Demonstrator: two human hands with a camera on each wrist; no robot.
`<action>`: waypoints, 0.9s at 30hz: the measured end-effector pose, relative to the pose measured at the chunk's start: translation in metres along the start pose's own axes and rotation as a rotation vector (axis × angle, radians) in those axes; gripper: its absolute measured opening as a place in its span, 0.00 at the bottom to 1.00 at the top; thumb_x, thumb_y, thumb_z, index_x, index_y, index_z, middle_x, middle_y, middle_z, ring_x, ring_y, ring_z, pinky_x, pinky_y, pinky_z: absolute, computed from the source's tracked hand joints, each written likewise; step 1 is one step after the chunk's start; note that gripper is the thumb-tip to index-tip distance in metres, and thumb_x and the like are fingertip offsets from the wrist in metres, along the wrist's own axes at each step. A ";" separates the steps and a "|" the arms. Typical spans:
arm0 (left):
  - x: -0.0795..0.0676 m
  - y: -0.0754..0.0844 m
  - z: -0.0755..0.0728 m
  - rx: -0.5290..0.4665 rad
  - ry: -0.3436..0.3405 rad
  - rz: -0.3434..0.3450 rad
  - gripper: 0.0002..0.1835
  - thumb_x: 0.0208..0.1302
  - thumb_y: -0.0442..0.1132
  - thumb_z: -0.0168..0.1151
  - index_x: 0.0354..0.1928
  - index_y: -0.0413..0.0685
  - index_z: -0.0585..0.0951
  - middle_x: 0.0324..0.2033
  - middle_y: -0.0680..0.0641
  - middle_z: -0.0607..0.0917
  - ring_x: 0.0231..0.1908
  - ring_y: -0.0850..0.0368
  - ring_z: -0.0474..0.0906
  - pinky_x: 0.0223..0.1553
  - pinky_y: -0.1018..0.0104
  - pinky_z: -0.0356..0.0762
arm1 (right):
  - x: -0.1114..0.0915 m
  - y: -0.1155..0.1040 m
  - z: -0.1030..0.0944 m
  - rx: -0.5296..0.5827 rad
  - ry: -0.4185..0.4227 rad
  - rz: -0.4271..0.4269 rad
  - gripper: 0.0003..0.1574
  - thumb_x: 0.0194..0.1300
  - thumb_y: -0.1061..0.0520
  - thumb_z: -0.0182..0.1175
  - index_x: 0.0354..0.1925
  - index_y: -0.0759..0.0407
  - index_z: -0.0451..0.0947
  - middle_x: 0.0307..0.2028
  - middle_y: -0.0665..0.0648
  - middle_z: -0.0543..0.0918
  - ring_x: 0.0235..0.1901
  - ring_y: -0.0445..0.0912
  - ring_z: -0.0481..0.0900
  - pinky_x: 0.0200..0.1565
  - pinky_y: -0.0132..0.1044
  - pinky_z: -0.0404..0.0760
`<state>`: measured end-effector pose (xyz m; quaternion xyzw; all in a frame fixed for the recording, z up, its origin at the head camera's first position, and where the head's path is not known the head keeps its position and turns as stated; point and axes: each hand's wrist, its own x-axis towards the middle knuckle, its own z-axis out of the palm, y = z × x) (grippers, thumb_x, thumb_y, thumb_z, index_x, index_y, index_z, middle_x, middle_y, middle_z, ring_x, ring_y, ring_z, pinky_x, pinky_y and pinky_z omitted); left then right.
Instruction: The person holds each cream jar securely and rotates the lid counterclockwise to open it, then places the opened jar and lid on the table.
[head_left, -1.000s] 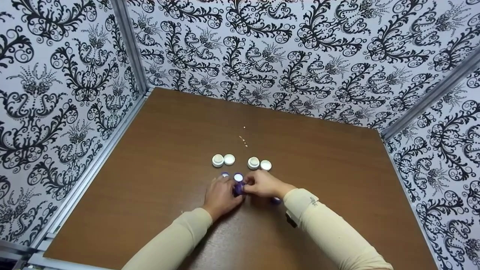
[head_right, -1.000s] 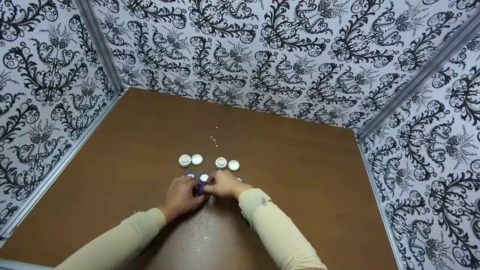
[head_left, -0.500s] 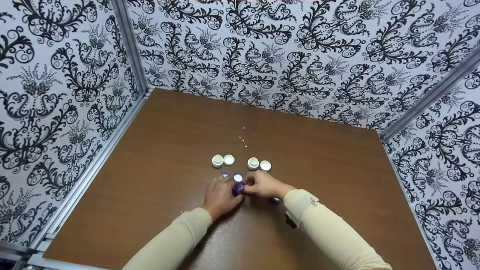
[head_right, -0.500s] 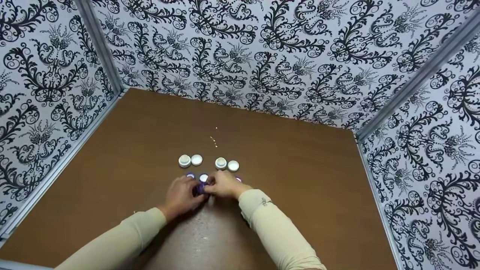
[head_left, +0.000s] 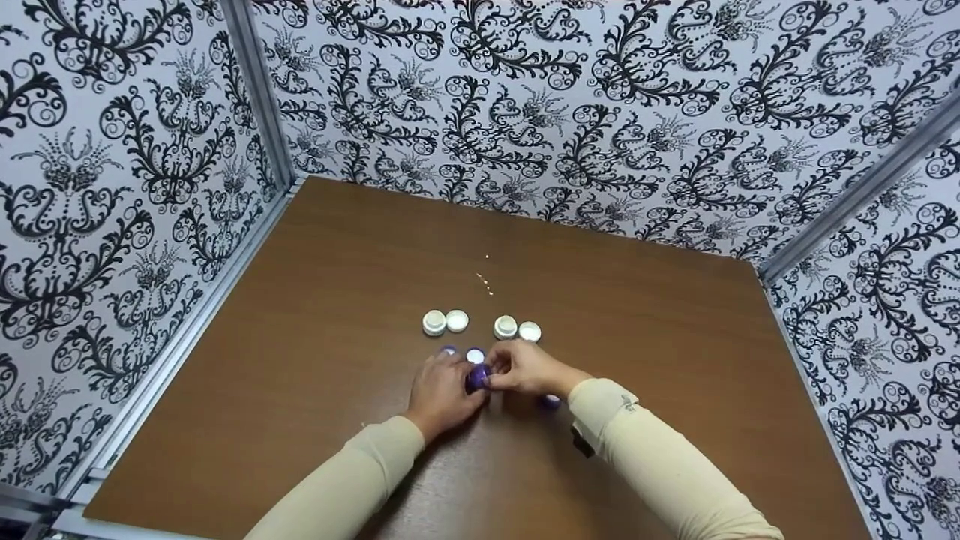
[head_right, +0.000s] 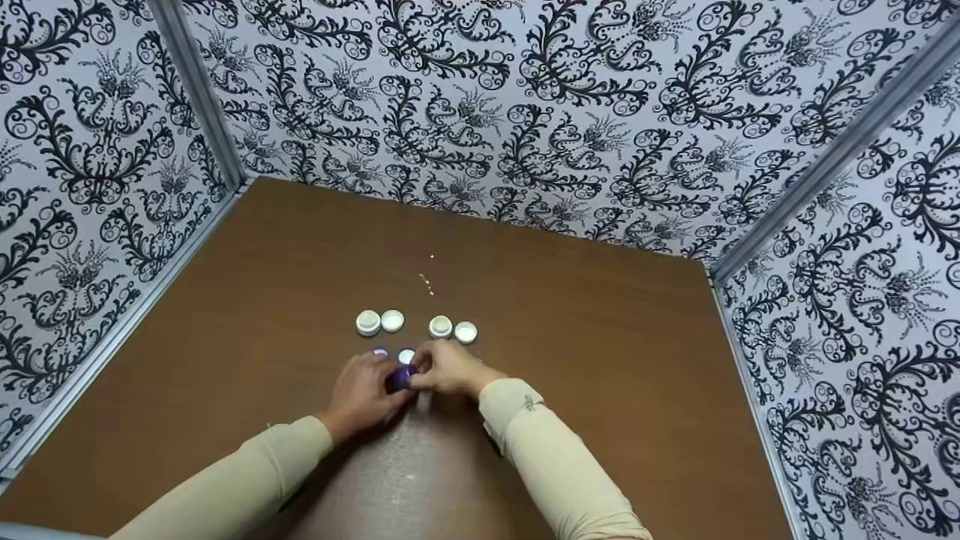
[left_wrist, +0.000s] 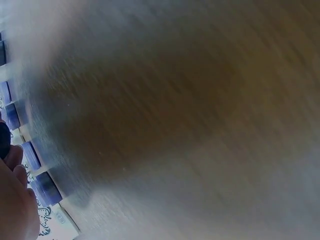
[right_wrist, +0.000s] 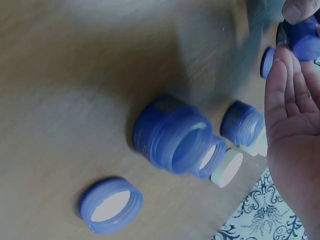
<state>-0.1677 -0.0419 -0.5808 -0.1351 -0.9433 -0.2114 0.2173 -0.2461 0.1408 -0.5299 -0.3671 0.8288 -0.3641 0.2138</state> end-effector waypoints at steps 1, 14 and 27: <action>0.000 0.000 0.000 -0.004 0.003 0.000 0.18 0.47 0.54 0.71 0.33 0.47 0.87 0.32 0.50 0.84 0.37 0.49 0.78 0.40 0.54 0.74 | 0.000 -0.001 0.000 0.004 -0.001 0.004 0.11 0.55 0.64 0.68 0.38 0.65 0.80 0.30 0.51 0.84 0.32 0.41 0.82 0.38 0.35 0.82; 0.002 -0.003 -0.001 -0.008 -0.030 -0.027 0.20 0.46 0.56 0.74 0.32 0.46 0.87 0.31 0.51 0.83 0.38 0.50 0.77 0.42 0.54 0.74 | 0.001 -0.004 -0.001 0.012 -0.001 -0.007 0.15 0.54 0.66 0.66 0.43 0.69 0.80 0.34 0.57 0.85 0.36 0.48 0.84 0.41 0.36 0.82; 0.002 0.001 -0.007 0.024 0.004 0.016 0.22 0.46 0.57 0.75 0.35 0.48 0.87 0.35 0.51 0.84 0.39 0.50 0.77 0.43 0.52 0.74 | 0.001 -0.005 -0.003 -0.120 0.005 0.057 0.11 0.68 0.53 0.60 0.31 0.58 0.82 0.18 0.43 0.80 0.19 0.35 0.76 0.25 0.30 0.72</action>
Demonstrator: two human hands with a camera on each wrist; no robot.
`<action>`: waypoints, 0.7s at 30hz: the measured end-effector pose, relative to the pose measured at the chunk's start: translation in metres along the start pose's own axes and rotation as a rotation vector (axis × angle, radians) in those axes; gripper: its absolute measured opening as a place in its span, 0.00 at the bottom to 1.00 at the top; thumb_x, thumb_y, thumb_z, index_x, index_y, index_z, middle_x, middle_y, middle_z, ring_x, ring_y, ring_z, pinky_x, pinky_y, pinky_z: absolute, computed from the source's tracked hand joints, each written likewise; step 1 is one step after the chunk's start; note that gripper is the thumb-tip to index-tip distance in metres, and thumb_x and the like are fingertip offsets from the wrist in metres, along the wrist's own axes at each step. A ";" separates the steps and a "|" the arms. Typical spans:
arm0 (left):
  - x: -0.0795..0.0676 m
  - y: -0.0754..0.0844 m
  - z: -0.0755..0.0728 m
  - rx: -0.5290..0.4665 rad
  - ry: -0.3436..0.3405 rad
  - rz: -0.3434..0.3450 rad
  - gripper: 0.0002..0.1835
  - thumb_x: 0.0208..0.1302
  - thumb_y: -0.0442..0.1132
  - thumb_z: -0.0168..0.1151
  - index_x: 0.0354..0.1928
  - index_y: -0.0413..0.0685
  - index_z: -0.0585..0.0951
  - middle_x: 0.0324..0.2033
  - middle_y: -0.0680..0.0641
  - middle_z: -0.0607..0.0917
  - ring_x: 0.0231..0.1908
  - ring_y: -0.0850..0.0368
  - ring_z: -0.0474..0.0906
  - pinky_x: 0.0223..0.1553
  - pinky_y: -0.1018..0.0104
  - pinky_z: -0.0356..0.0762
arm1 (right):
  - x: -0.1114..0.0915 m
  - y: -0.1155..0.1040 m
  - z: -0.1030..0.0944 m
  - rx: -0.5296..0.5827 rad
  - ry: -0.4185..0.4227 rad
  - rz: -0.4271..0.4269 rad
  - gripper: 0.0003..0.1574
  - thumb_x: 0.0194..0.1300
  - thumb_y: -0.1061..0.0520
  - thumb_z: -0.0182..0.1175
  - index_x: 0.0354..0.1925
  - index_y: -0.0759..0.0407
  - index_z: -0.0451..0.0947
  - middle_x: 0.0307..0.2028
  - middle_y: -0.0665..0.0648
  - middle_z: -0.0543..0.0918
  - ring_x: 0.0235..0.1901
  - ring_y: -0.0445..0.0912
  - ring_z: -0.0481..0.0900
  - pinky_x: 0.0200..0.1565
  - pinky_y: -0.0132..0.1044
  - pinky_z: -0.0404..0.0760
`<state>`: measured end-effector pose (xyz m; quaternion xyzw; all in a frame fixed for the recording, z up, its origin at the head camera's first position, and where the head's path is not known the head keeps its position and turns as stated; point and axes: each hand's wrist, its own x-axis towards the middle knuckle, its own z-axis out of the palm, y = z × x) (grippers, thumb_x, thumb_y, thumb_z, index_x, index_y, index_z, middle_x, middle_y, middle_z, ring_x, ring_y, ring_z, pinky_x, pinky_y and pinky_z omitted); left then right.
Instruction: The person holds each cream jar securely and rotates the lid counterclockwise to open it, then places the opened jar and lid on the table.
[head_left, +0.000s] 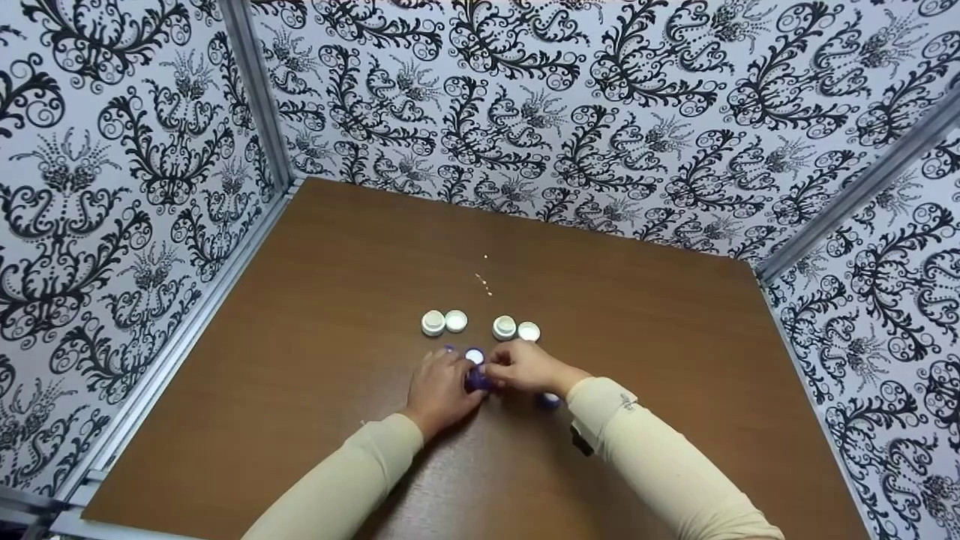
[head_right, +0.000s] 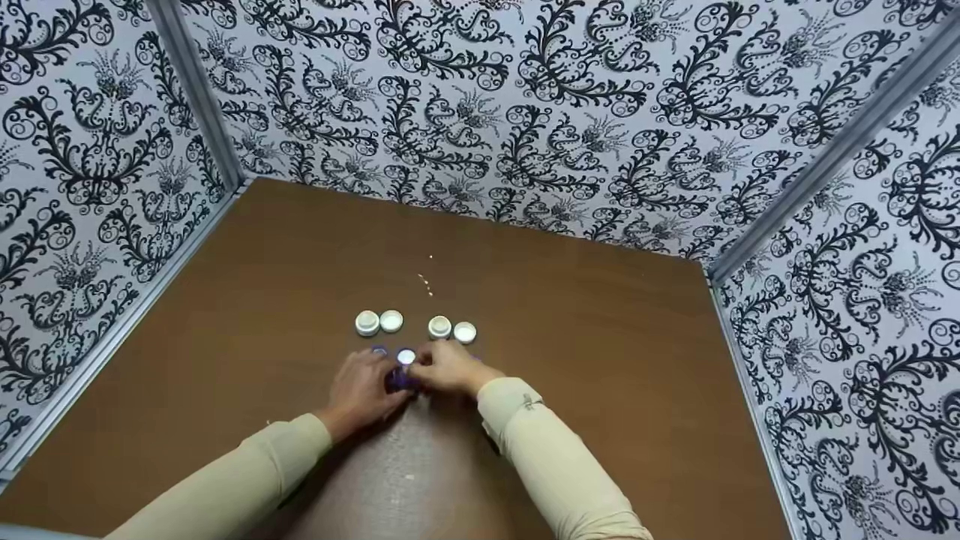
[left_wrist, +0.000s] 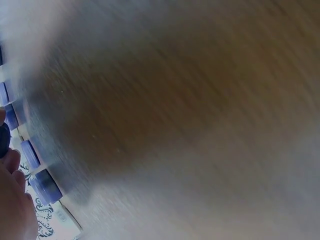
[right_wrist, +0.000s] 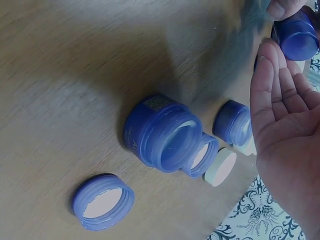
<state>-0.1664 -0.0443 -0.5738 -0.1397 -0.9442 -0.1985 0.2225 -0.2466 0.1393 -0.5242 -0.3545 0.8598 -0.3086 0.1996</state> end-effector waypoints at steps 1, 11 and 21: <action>0.000 0.000 -0.001 0.003 0.002 0.003 0.22 0.46 0.58 0.75 0.35 0.48 0.87 0.35 0.51 0.84 0.39 0.50 0.78 0.43 0.52 0.74 | 0.000 0.000 0.000 -0.005 0.002 -0.001 0.11 0.68 0.53 0.61 0.31 0.57 0.82 0.18 0.42 0.79 0.19 0.35 0.75 0.25 0.30 0.71; -0.001 -0.002 0.004 0.000 0.002 0.003 0.21 0.45 0.56 0.75 0.34 0.48 0.86 0.34 0.50 0.84 0.38 0.50 0.77 0.42 0.52 0.74 | -0.001 -0.001 0.000 0.033 0.005 -0.022 0.09 0.63 0.57 0.65 0.37 0.62 0.83 0.27 0.48 0.85 0.25 0.39 0.82 0.31 0.32 0.77; 0.000 -0.003 0.005 -0.025 -0.008 0.009 0.22 0.44 0.56 0.75 0.34 0.48 0.87 0.34 0.50 0.84 0.38 0.49 0.77 0.42 0.52 0.73 | 0.000 0.001 0.001 0.076 0.008 -0.053 0.12 0.55 0.63 0.65 0.40 0.67 0.81 0.33 0.54 0.86 0.35 0.44 0.84 0.41 0.35 0.82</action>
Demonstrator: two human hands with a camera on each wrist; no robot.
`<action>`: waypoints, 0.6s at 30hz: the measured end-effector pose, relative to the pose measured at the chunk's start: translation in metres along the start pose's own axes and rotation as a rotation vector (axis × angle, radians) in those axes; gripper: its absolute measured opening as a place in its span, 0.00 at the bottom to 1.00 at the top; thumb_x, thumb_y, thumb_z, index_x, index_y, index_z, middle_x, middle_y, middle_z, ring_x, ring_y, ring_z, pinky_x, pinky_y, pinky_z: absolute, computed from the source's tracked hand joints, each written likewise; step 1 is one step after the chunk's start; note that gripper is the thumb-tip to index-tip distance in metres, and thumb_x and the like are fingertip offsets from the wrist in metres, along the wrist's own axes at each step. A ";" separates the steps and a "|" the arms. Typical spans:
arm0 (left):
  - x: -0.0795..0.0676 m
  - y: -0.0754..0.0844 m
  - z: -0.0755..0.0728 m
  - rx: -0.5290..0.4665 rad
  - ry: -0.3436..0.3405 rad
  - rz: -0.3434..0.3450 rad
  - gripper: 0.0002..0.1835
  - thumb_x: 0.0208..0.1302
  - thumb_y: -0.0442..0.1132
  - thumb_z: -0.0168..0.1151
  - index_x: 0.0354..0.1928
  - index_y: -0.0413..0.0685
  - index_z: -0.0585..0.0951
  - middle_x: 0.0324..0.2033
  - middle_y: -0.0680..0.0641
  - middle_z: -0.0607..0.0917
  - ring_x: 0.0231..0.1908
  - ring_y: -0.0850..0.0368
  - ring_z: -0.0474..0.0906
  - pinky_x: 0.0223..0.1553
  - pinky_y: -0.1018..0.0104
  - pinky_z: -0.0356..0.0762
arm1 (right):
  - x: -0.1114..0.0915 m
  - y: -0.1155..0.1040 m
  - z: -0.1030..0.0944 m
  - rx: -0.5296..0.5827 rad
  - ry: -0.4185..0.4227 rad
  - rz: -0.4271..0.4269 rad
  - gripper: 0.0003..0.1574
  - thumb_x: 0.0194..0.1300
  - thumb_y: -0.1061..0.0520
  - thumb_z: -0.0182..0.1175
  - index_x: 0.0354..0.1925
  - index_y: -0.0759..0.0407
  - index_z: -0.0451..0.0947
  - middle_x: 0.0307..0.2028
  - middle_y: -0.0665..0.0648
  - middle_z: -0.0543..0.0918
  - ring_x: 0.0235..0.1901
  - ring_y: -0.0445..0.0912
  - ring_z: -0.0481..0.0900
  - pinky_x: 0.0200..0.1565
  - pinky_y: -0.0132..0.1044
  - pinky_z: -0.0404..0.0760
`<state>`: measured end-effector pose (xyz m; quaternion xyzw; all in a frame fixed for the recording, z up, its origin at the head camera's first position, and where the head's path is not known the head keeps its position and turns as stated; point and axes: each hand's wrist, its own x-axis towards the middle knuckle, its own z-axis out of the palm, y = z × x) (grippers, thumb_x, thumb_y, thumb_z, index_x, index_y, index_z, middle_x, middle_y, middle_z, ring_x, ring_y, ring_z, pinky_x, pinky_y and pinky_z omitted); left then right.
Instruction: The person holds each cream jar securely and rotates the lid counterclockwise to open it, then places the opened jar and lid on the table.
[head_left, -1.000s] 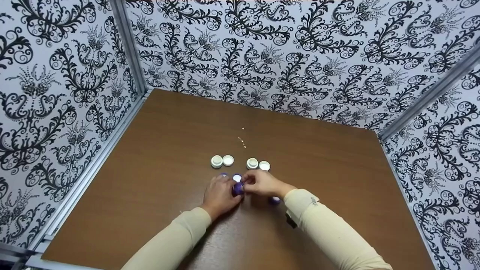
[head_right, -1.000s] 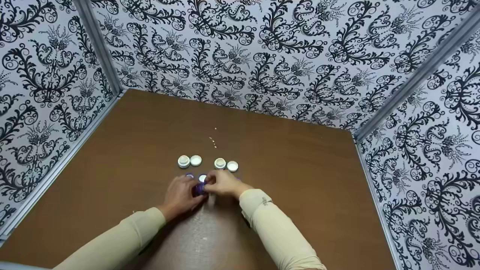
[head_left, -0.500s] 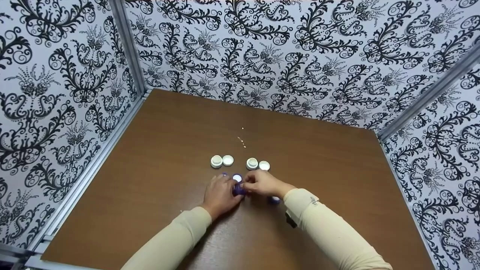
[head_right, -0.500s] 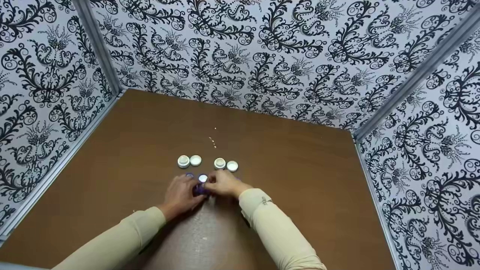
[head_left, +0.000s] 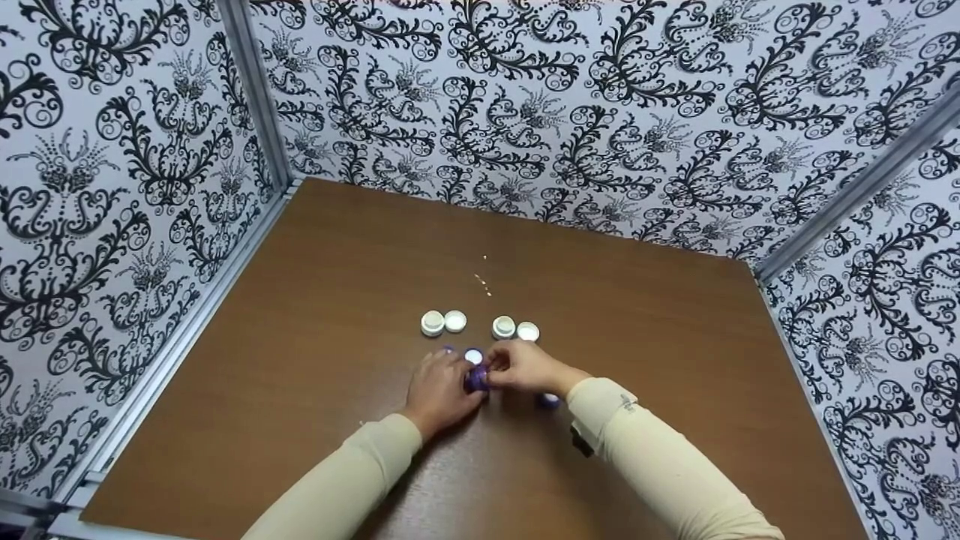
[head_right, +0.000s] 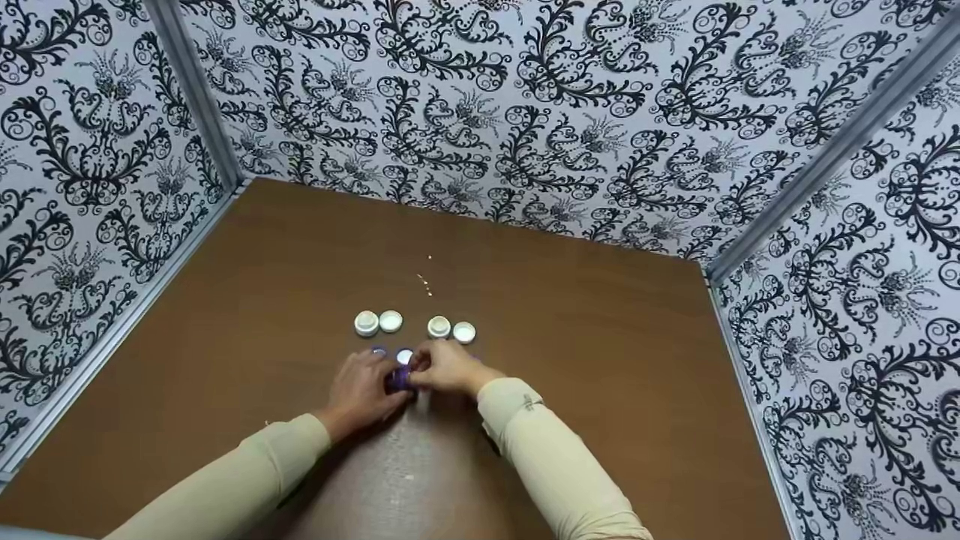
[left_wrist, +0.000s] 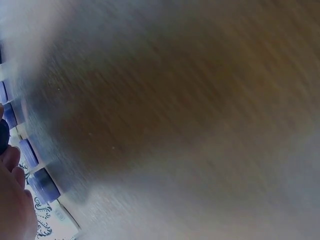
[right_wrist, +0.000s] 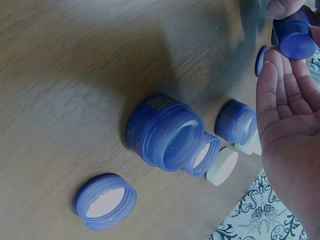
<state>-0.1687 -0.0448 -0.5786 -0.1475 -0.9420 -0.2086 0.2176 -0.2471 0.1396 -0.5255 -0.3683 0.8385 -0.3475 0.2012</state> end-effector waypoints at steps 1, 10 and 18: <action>0.000 0.000 0.000 0.000 0.000 0.002 0.22 0.45 0.57 0.75 0.34 0.48 0.87 0.34 0.50 0.84 0.38 0.49 0.77 0.42 0.53 0.73 | 0.000 -0.001 0.000 0.005 -0.001 -0.002 0.13 0.55 0.63 0.65 0.40 0.67 0.81 0.34 0.55 0.86 0.35 0.44 0.84 0.41 0.36 0.82; 0.001 -0.001 -0.001 0.014 -0.002 0.009 0.22 0.46 0.56 0.75 0.35 0.47 0.87 0.33 0.50 0.83 0.38 0.50 0.77 0.43 0.55 0.73 | -0.002 -0.006 0.000 -0.026 0.021 0.012 0.10 0.62 0.59 0.63 0.39 0.65 0.82 0.30 0.52 0.85 0.31 0.42 0.82 0.36 0.33 0.78; 0.003 0.001 -0.003 0.024 -0.020 0.018 0.22 0.49 0.58 0.74 0.35 0.47 0.87 0.33 0.50 0.83 0.38 0.51 0.76 0.43 0.55 0.73 | -0.002 -0.002 0.000 -0.004 -0.013 0.061 0.11 0.67 0.55 0.62 0.38 0.64 0.83 0.23 0.47 0.83 0.23 0.37 0.79 0.27 0.29 0.74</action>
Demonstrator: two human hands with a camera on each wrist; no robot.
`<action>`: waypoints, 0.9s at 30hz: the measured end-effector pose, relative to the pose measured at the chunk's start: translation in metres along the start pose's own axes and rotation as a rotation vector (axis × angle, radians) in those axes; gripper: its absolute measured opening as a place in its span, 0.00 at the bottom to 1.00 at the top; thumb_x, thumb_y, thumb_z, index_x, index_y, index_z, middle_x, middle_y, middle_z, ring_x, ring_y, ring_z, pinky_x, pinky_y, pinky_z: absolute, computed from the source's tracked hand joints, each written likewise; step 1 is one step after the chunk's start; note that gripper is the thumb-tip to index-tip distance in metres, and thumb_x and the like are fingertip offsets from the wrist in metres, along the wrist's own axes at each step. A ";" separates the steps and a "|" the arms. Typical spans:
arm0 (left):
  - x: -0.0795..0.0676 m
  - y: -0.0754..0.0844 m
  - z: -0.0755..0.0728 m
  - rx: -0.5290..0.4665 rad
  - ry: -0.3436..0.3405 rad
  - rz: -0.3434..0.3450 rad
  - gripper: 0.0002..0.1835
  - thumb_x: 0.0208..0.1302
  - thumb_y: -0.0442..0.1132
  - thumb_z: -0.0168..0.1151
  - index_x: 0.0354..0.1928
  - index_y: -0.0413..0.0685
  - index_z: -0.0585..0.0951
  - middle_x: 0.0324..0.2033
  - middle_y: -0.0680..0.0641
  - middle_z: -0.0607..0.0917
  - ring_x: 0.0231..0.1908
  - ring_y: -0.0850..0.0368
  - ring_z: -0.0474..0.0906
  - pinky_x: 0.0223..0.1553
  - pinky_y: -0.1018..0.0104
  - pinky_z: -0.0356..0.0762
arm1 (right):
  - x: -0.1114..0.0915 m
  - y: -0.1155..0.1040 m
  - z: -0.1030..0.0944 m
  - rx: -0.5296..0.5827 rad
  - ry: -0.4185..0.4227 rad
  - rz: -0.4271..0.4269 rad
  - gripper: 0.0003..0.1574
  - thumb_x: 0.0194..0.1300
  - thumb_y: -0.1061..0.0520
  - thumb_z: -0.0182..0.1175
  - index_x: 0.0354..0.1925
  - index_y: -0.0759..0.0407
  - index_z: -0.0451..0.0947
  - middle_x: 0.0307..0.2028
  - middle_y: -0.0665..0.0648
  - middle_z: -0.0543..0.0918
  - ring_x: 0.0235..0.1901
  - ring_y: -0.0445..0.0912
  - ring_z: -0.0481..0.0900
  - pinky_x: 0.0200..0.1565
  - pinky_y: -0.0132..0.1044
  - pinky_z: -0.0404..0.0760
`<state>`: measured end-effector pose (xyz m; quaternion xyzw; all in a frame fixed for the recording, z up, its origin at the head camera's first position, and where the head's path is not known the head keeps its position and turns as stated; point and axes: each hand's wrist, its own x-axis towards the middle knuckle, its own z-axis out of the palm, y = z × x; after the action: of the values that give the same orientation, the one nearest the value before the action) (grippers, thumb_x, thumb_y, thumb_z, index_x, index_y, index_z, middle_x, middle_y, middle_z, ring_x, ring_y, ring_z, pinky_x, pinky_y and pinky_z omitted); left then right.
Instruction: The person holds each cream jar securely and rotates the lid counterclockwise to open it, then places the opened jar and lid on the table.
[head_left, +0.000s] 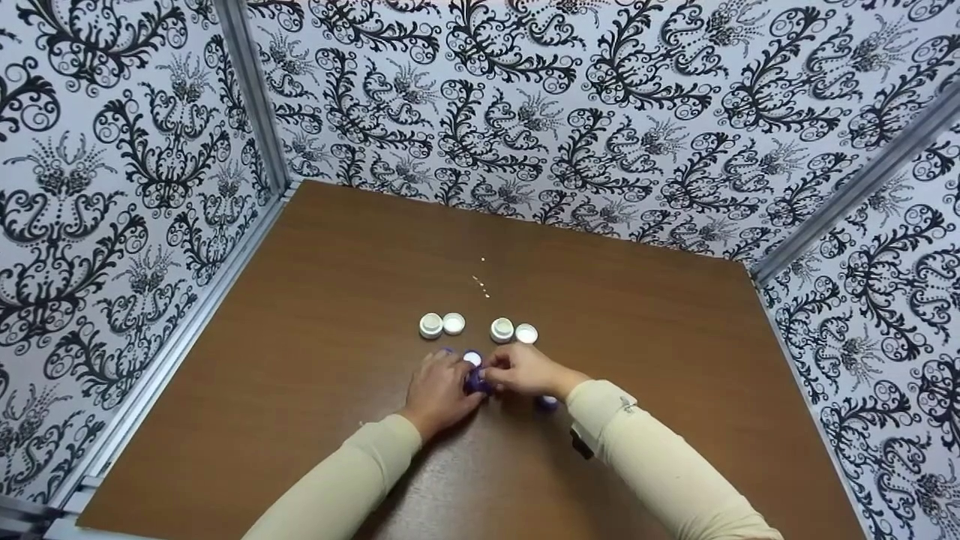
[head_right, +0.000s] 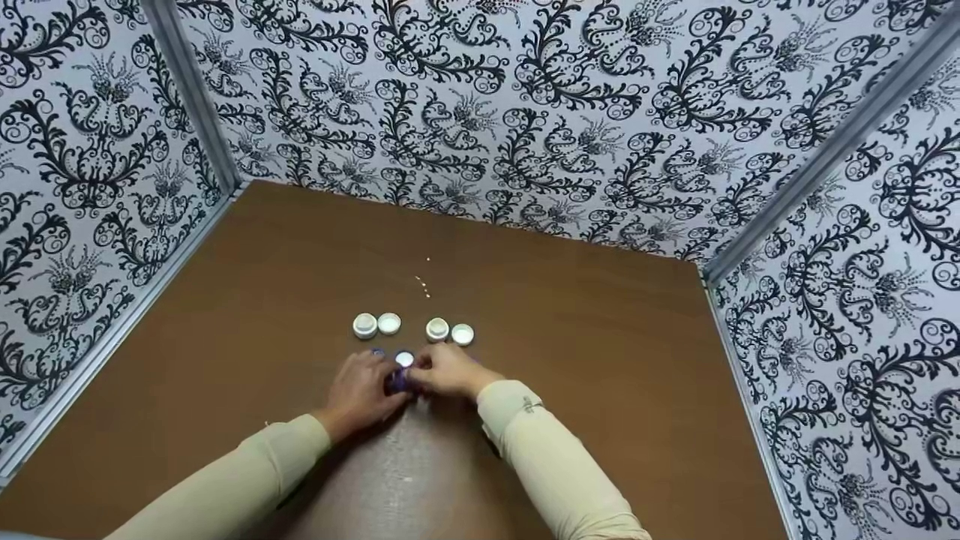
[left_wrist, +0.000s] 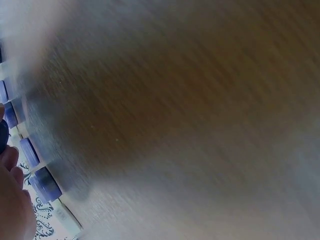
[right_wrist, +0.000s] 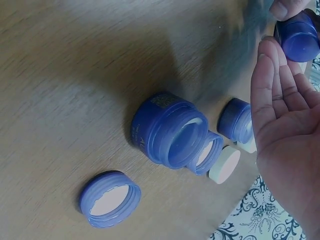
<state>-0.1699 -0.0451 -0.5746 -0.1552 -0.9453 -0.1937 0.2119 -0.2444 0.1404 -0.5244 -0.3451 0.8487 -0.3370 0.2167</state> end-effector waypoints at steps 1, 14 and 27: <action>0.000 0.000 0.000 -0.001 -0.002 0.000 0.22 0.49 0.58 0.74 0.35 0.47 0.87 0.33 0.50 0.83 0.38 0.51 0.76 0.43 0.55 0.73 | 0.000 0.000 0.000 0.003 -0.001 -0.004 0.11 0.66 0.56 0.62 0.38 0.64 0.83 0.24 0.47 0.83 0.23 0.37 0.79 0.27 0.29 0.75; 0.002 0.001 0.000 -0.009 -0.002 0.005 0.20 0.46 0.55 0.75 0.33 0.47 0.86 0.33 0.51 0.83 0.37 0.51 0.76 0.44 0.55 0.72 | -0.002 0.000 -0.004 -0.030 0.026 -0.042 0.10 0.58 0.61 0.65 0.39 0.64 0.82 0.30 0.50 0.84 0.31 0.40 0.80 0.37 0.35 0.78; 0.003 0.000 0.003 0.012 0.007 0.027 0.21 0.45 0.55 0.75 0.34 0.46 0.86 0.33 0.50 0.84 0.37 0.50 0.77 0.43 0.55 0.73 | -0.003 0.002 -0.003 -0.005 0.027 -0.020 0.11 0.58 0.60 0.65 0.40 0.64 0.81 0.33 0.53 0.86 0.35 0.42 0.83 0.41 0.35 0.81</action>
<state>-0.1737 -0.0426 -0.5758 -0.1660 -0.9435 -0.1857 0.2185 -0.2448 0.1451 -0.5229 -0.3497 0.8489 -0.3416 0.2009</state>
